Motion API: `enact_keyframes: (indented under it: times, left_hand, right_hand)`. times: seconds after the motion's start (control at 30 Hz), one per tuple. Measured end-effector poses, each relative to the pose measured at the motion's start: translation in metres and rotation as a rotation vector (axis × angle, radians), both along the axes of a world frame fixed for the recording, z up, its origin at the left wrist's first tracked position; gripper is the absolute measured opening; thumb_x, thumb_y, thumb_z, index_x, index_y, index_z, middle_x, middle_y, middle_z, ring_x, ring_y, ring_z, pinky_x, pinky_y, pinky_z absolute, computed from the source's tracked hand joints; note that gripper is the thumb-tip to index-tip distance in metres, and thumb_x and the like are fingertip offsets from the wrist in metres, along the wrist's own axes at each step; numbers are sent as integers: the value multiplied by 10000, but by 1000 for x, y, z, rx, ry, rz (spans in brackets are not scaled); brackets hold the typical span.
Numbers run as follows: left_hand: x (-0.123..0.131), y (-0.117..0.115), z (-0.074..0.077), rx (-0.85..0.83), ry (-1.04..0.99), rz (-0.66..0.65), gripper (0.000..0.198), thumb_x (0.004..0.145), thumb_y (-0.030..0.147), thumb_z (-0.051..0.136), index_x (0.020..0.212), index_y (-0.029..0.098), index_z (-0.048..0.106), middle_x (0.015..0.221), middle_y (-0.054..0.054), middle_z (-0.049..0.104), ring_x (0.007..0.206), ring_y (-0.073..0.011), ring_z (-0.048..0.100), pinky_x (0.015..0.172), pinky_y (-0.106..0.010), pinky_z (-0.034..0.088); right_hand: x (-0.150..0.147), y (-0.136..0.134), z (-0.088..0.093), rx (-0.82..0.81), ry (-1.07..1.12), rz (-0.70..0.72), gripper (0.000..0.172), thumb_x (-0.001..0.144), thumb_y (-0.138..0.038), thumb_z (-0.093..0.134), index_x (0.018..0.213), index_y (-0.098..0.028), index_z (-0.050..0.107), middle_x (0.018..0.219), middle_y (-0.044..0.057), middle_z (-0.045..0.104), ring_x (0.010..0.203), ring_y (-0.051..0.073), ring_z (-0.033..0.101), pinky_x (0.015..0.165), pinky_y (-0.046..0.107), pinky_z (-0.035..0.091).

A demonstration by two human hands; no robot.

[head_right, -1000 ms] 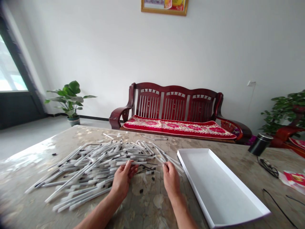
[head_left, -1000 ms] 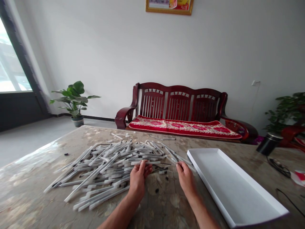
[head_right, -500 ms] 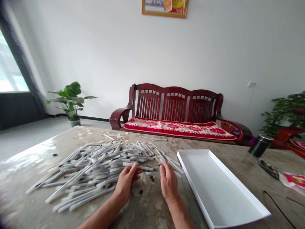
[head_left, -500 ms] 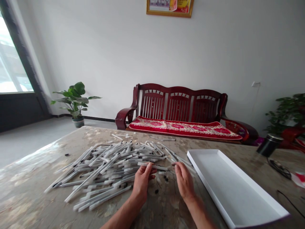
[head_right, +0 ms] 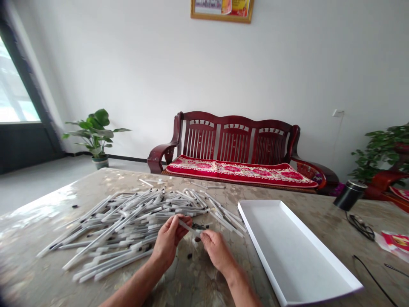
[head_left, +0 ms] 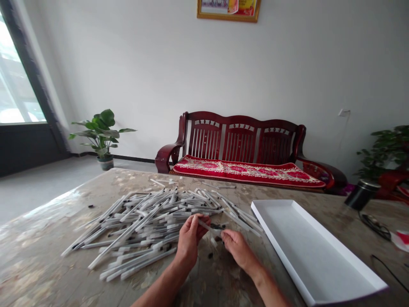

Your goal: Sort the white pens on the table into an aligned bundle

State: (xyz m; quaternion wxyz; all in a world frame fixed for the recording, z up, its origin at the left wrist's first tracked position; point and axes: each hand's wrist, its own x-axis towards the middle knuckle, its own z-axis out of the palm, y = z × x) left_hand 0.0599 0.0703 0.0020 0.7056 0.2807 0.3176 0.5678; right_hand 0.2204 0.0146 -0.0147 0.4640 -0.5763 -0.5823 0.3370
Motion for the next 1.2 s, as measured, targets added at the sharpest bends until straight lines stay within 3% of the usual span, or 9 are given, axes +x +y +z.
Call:
enact_keyframes:
  times: [0.2,0.37,0.53,0.73,0.83,0.93,1.03,1.1,1.2]
  left_hand:
    - [-1,7,2,-140,-4,139,204,789,344,733,807,181,612,798,-67,771,749,-209,756,720,-309,601]
    - [-9,17,0,-92,13,164,173,823,333,700,822,175,629,794,-65,763,752,-194,752,761,-316,603]
    - [-1,14,-16,109,153,38,429,651,521,788,884,172,700,885,-59,768,830,-230,735,830,-377,588]
    - [8,12,-25,354,431,-59,423,702,504,742,972,179,742,1017,-93,771,1024,-277,696,969,-420,519]
    - [10,15,-28,510,501,-94,428,771,454,688,1108,192,714,1164,-99,740,1123,-273,662,1014,-418,492]
    - [5,19,-26,660,637,8,368,827,373,624,1145,202,694,1187,-89,728,1121,-250,658,987,-399,504]
    - [-9,24,-17,840,975,210,239,863,255,554,1030,239,725,1132,-63,729,1095,-241,641,975,-408,486]
    - [-19,26,-7,927,1253,266,247,874,193,528,1010,255,725,1074,-54,730,1043,-247,628,947,-423,465]
    - [-32,27,6,895,1621,325,255,870,168,541,1019,269,722,1076,-63,707,1021,-267,586,908,-428,423]
  right_hand:
    - [-3,-6,13,232,-396,-139,225,906,-338,556,856,-248,757,753,27,736,707,199,666,650,260,448]
    - [8,-7,11,354,-534,-265,205,906,-274,556,987,-245,742,937,62,758,878,218,696,796,284,493]
    - [33,-6,7,330,-729,-541,184,900,-258,552,961,-220,722,944,72,718,911,231,654,819,316,478]
    - [63,-2,2,127,-924,-754,131,882,-276,612,938,-232,722,949,75,672,875,241,607,733,318,436]
    - [67,0,-1,119,-944,-768,148,872,-254,626,981,-221,720,971,89,662,887,248,598,742,325,429]
    - [63,0,0,208,-927,-750,190,859,-222,624,1026,-208,714,998,101,658,901,255,586,790,344,436]
    - [50,-1,3,322,-844,-597,178,869,-198,597,1001,-216,715,989,84,665,929,242,590,836,339,450]
    - [36,-3,7,353,-788,-443,169,869,-191,599,985,-231,715,982,65,669,963,229,597,855,322,458]
    - [16,-5,9,326,-768,-298,241,835,-200,651,1065,-248,705,1033,55,668,997,230,599,879,325,466]
